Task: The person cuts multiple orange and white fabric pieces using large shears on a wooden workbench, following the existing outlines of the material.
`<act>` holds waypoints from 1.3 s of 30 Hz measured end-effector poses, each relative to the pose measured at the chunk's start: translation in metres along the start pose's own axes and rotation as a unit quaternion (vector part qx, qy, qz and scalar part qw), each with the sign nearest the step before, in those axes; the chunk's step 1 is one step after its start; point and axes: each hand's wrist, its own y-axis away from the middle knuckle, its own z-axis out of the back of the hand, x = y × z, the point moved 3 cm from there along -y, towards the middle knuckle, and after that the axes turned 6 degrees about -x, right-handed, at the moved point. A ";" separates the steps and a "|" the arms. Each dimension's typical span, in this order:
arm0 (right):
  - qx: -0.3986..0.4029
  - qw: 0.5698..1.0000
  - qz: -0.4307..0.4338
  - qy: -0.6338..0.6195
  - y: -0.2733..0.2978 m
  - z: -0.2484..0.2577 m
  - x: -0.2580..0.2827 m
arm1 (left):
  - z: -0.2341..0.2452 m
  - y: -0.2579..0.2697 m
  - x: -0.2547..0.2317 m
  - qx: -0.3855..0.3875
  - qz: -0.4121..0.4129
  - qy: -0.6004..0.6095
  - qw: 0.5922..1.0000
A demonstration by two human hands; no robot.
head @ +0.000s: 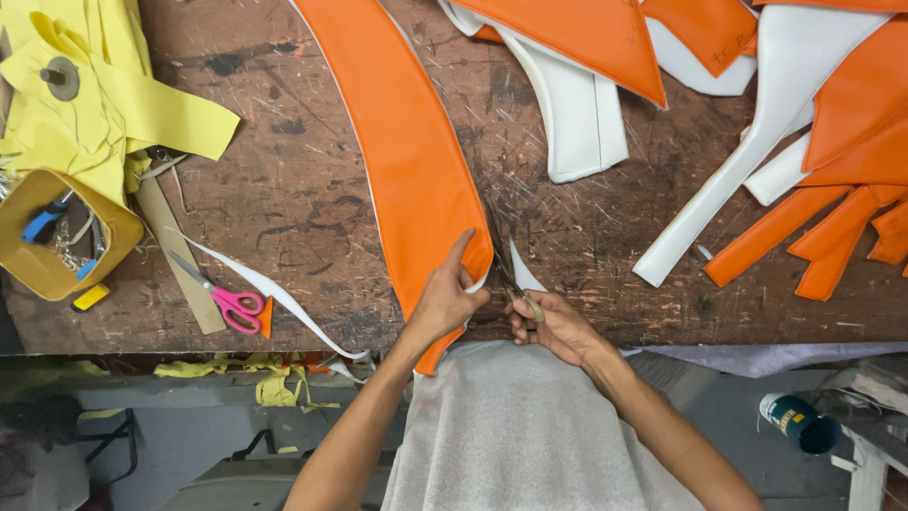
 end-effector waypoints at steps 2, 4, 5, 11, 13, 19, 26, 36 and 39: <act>0.002 1.000 0.007 -0.006 0.001 -0.001 -0.001 | -0.005 0.001 -0.002 0.017 0.004 -0.030 0.999; 0.005 1.000 0.016 -0.014 0.002 -0.001 -0.002 | -0.007 0.002 -0.005 0.020 0.005 -0.035 0.999; 0.002 1.000 0.025 -0.013 0.003 -0.001 -0.002 | -0.007 0.003 -0.007 0.021 0.005 -0.040 0.999; -0.010 0.999 0.050 -0.014 0.003 -0.006 0.000 | -0.005 0.008 -0.012 0.031 0.004 -0.055 0.998; -0.006 0.998 0.056 -0.022 0.001 -0.010 0.002 | -0.005 0.010 -0.011 0.033 -0.001 -0.055 0.998; -0.016 0.997 0.067 -0.015 -0.003 -0.014 0.005 | -0.001 0.013 -0.009 0.037 -0.001 -0.045 0.998; -0.012 0.996 0.078 -0.029 -0.006 -0.010 0.001 | 0.002 0.015 -0.012 0.048 0.005 -0.045 0.998; -0.028 0.996 0.084 -0.010 -0.009 -0.009 0.004 | 0.005 0.017 -0.014 0.056 0.010 -0.023 0.998; -0.042 0.996 0.082 0.000 -0.013 -0.010 0.012 | 0.005 0.019 -0.012 0.076 -0.001 -0.008 0.997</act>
